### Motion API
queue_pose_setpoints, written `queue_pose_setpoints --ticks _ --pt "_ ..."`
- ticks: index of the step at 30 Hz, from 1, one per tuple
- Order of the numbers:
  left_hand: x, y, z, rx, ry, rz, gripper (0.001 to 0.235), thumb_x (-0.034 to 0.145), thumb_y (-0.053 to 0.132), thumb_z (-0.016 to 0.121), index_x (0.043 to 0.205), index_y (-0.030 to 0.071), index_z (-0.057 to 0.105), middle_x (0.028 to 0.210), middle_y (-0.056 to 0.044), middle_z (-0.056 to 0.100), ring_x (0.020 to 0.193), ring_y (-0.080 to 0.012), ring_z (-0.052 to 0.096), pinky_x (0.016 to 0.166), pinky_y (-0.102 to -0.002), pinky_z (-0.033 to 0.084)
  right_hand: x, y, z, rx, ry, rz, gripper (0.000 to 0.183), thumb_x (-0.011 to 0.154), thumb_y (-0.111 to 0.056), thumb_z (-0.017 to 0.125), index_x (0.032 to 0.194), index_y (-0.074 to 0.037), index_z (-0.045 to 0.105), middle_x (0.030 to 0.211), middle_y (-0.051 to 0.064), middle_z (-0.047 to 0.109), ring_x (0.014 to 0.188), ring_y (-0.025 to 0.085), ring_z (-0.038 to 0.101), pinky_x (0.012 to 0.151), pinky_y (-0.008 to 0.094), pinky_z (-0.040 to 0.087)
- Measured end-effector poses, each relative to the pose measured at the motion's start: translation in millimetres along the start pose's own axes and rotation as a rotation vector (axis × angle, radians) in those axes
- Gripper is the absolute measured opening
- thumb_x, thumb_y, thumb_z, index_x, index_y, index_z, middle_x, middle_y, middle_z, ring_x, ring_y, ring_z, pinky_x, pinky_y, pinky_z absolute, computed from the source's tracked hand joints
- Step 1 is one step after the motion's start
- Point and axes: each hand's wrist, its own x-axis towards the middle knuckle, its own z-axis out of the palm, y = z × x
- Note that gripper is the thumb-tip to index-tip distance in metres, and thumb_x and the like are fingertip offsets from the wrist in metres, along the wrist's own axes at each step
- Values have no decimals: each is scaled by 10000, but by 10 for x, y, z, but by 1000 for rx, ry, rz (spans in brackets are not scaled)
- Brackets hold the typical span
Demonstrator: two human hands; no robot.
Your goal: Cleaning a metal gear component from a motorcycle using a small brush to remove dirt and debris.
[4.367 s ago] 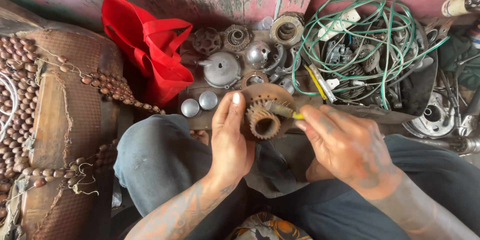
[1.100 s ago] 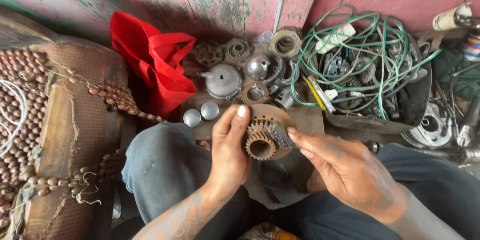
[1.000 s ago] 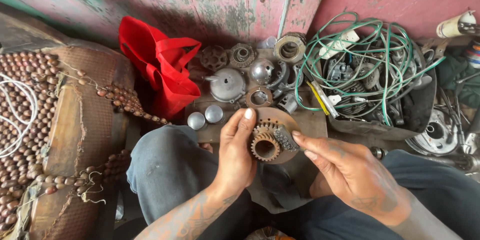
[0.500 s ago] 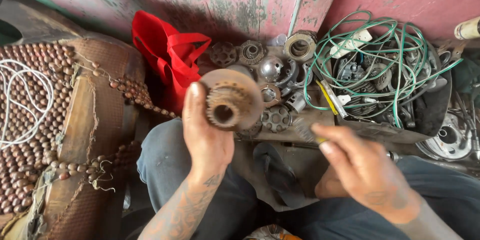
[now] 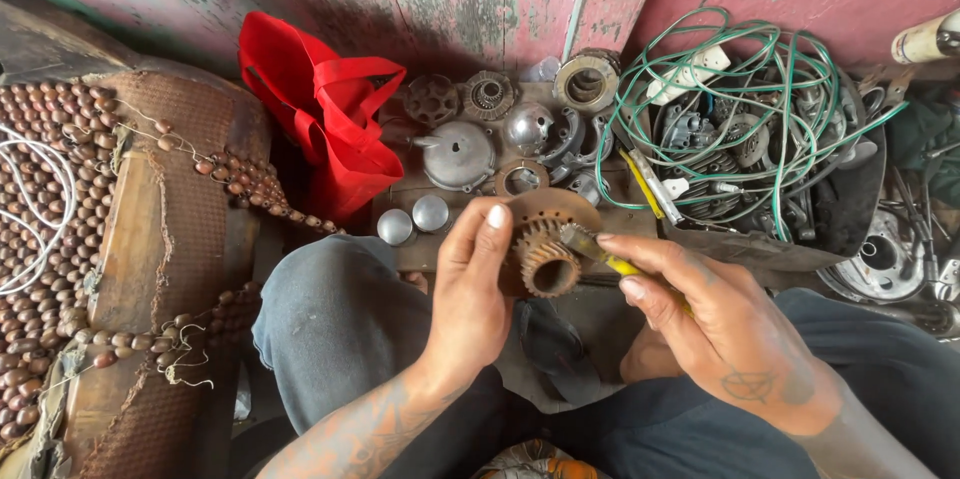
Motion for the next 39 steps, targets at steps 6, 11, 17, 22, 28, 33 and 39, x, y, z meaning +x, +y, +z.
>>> queue_pose_setpoints --ticks 6,11,17,22,28,33,39 --pt "-46 64 -4 415 -100 76 266 1074 318 500 942 109 597 842 59 554 824 -53 479 778 -235 431 78 -18 -60 10 -37 -172 375 972 -193 567 1326 -107 657 1254 37 776 1016 153 777 890 279 549" --pt "-57 97 33 413 -54 108 299 1073 343 483 922 107 585 837 55 534 812 -69 474 781 -248 436 72 24 105 65 90 -280 296 974 -103 577 1229 -3 688 1257 101 752 1137 204 751 1009 305 564" --pt "17 -33 -61 243 31 93 220 1069 254 542 919 105 603 825 75 539 803 -40 475 745 -228 442 50 53 224 99 86 -288 341 1001 -91 546 1316 -3 642 1230 105 742 1079 189 751 949 278 575" --pt "75 111 -109 435 82 176 249 1064 277 515 892 109 582 826 44 539 810 -74 475 752 -254 425 -33 118 398 144 72 -151 352 999 -154 544 1321 -57 650 1052 32 732 878 140 663 821 253 523" --pt "238 430 -234 -25 245 372 249 1027 325 588 864 151 518 818 27 535 749 -90 526 706 -268 470 -86 224 620 91 -61 -154 367 1007 -264 526 1295 -89 671 1294 57 753 1157 197 738 1021 322 524" --pt "149 366 -296 -14 217 333 231 1038 326 577 901 147 526 879 17 539 830 -114 548 719 -288 513 -99 209 317 153 112 -79 354 986 -221 575 1306 -98 665 1076 1 789 652 69 640 646 232 499" --pt "26 216 -218 127 55 284 238 1059 294 546 978 73 582 876 -34 614 814 -163 631 668 -306 555 -56 -13 238 88 173 -365 345 1002 -132 555 1308 17 610 1196 140 741 1020 222 758 892 293 581"
